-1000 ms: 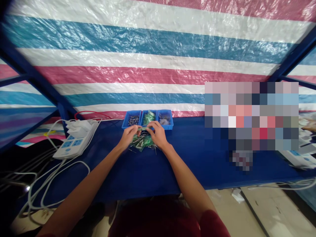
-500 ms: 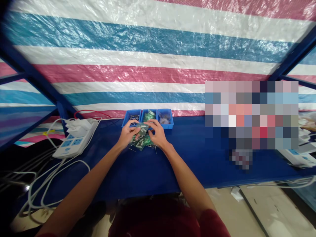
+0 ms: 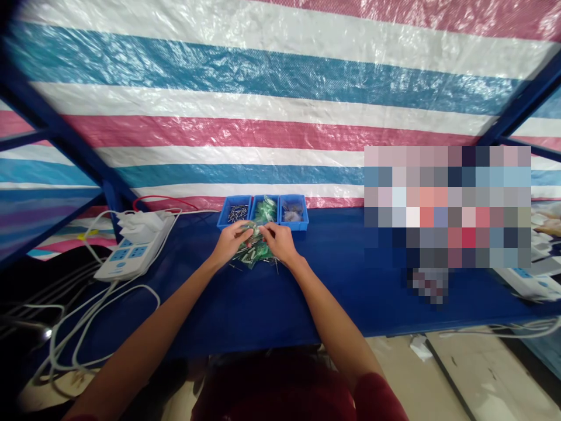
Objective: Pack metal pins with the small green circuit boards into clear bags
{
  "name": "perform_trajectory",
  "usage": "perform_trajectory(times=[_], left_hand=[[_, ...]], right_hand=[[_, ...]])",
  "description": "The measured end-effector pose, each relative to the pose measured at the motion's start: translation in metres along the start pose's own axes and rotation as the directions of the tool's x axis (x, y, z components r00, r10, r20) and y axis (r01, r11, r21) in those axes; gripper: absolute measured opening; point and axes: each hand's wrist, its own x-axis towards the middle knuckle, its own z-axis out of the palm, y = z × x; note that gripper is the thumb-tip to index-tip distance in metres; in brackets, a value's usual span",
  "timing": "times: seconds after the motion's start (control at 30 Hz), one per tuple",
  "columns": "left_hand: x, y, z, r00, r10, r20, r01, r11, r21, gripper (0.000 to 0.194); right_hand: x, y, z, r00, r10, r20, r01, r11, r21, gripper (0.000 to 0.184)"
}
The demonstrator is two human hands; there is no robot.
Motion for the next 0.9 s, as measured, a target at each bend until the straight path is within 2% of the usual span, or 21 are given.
perform_trajectory(times=[0.1,0.17,0.23,0.37,0.5,0.57,0.73,0.9], left_hand=[[0.0,0.001,0.001,0.998,-0.045,-0.054,0.036,0.986,-0.162,0.049],[0.001,0.0,0.0,0.994,-0.046,-0.101,0.025,0.98,-0.199,0.044],[0.001,0.0,0.0,0.994,-0.047,-0.1,0.026,0.979,-0.202,0.037],[0.001,-0.002,-0.001,0.999,-0.032,-0.024,0.029,0.99,-0.142,0.039],[0.002,-0.001,-0.003,0.99,0.122,-0.068,-0.118,0.991,0.062,0.037],[0.003,0.0,-0.002,0.982,0.166,-0.093,-0.153,0.979,0.133,0.034],[0.0,-0.001,0.002,0.998,0.031,-0.054,-0.03,0.999,0.025,0.031],[0.002,-0.005,0.002,0.994,-0.03,-0.105,0.016,0.991,-0.131,0.036]], right_hand=[[-0.002,-0.003,-0.002,0.994,-0.103,-0.025,0.104,0.994,0.02,0.028],[-0.002,-0.004,-0.002,0.986,-0.164,-0.018,0.165,0.985,0.044,0.038],[-0.002,-0.003,-0.001,0.981,-0.194,-0.007,0.194,0.98,0.034,0.036],[0.0,0.004,0.003,0.984,-0.17,-0.044,0.169,0.985,-0.04,0.014],[0.002,0.005,0.004,0.989,-0.086,-0.122,0.078,0.995,-0.062,0.017],[0.002,0.003,0.004,0.987,-0.058,-0.151,0.054,0.998,-0.03,0.017],[-0.001,-0.006,0.005,0.991,-0.007,-0.135,0.012,0.999,0.034,0.015],[-0.003,-0.008,0.003,0.984,-0.141,-0.109,0.149,0.987,0.066,0.02]])
